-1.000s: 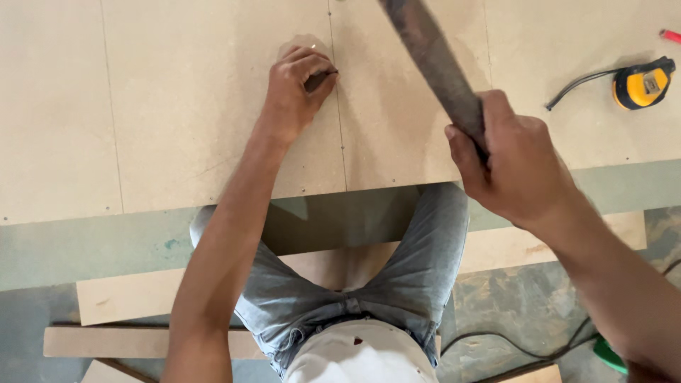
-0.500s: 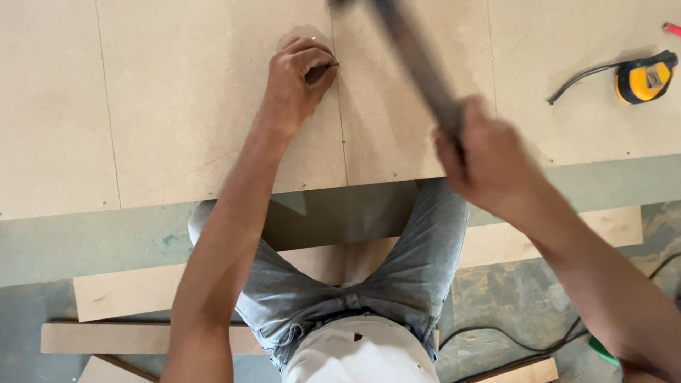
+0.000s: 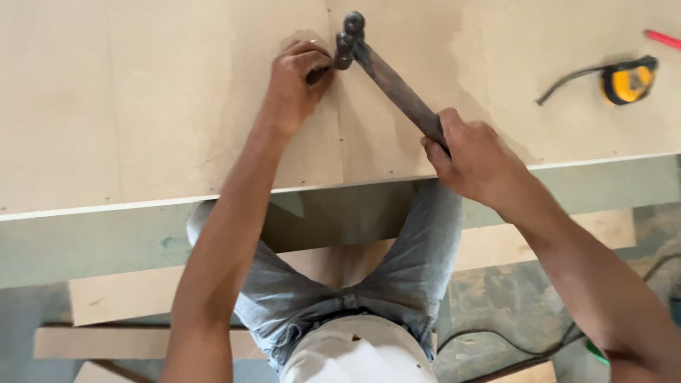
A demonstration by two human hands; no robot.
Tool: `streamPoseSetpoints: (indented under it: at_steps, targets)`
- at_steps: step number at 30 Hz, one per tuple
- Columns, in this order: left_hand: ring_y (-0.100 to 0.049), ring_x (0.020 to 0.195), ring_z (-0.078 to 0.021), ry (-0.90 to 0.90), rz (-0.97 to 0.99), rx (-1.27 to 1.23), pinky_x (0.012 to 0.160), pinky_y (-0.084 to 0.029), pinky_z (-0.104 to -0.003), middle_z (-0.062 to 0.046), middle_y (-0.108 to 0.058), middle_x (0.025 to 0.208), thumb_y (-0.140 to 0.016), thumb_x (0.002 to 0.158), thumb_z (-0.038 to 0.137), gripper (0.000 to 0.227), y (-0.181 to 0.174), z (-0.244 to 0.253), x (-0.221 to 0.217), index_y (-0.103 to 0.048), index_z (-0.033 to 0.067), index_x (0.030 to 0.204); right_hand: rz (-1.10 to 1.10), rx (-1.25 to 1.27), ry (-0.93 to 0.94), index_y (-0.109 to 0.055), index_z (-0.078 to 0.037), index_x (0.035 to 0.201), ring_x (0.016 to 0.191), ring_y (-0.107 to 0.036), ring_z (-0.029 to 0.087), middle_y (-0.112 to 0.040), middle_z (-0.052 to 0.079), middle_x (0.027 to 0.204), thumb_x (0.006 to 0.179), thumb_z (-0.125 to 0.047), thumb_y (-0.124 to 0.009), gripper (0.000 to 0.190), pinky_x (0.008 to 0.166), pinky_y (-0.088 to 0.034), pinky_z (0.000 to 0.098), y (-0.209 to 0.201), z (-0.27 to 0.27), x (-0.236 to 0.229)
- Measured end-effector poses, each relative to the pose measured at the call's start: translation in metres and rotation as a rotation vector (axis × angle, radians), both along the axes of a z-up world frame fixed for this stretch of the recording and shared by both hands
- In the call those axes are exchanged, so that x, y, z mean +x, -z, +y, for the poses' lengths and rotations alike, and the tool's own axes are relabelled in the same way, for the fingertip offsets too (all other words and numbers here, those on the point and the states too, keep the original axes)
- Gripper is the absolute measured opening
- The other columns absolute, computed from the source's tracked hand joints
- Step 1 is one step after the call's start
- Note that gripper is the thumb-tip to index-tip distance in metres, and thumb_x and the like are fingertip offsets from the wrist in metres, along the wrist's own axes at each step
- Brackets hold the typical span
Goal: The person hammers nails into a wooden board while sitting on the floor, using a hammer and a tape measure.
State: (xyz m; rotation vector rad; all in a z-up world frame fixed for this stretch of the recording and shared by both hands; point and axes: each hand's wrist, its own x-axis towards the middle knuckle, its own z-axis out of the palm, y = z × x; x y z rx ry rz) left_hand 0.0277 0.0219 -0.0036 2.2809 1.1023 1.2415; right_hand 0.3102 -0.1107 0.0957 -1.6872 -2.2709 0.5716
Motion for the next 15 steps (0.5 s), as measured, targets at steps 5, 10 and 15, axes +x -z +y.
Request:
streamPoseSetpoints:
  at_steps: [5,10,15]
  targets:
    - [-0.068,0.103,-0.0313,-0.034,0.035,-0.009,0.093,-0.057,-0.04,-0.014,-0.074,0.107,-0.079,0.087,-0.003,0.011,0.0,-0.003,0.001,-0.077,-0.0009,0.098,0.204,0.17,0.035,-0.05,0.004,0.102,0.062,-0.066,0.04,-0.063,0.023,0.068,0.104,-0.015,-0.067,0.026,0.054,-0.047,0.0469,-0.026,0.003,-0.002]
    - [-0.06,0.124,-0.0357,-0.083,0.21,0.025,0.111,-0.047,-0.046,-0.016,-0.07,0.126,-0.072,0.092,0.002,0.021,-0.013,-0.063,-0.006,-0.073,-0.0024,0.113,0.394,0.237,0.018,-0.048,0.004,0.104,0.055,-0.06,0.03,-0.055,0.02,0.066,0.101,-0.012,-0.066,0.024,0.051,-0.044,0.043,-0.012,-0.021,0.003]
    - [-0.054,0.132,-0.0383,-0.087,0.231,0.026,0.114,-0.043,-0.047,-0.018,-0.064,0.136,-0.069,0.093,0.005,0.027,-0.026,-0.129,-0.009,-0.07,-0.0012,0.119,0.287,0.073,0.203,-0.056,0.001,0.107,0.056,-0.063,0.031,-0.061,0.02,0.067,0.1,-0.014,-0.068,0.021,0.054,-0.047,0.0423,0.03,-0.063,0.005]
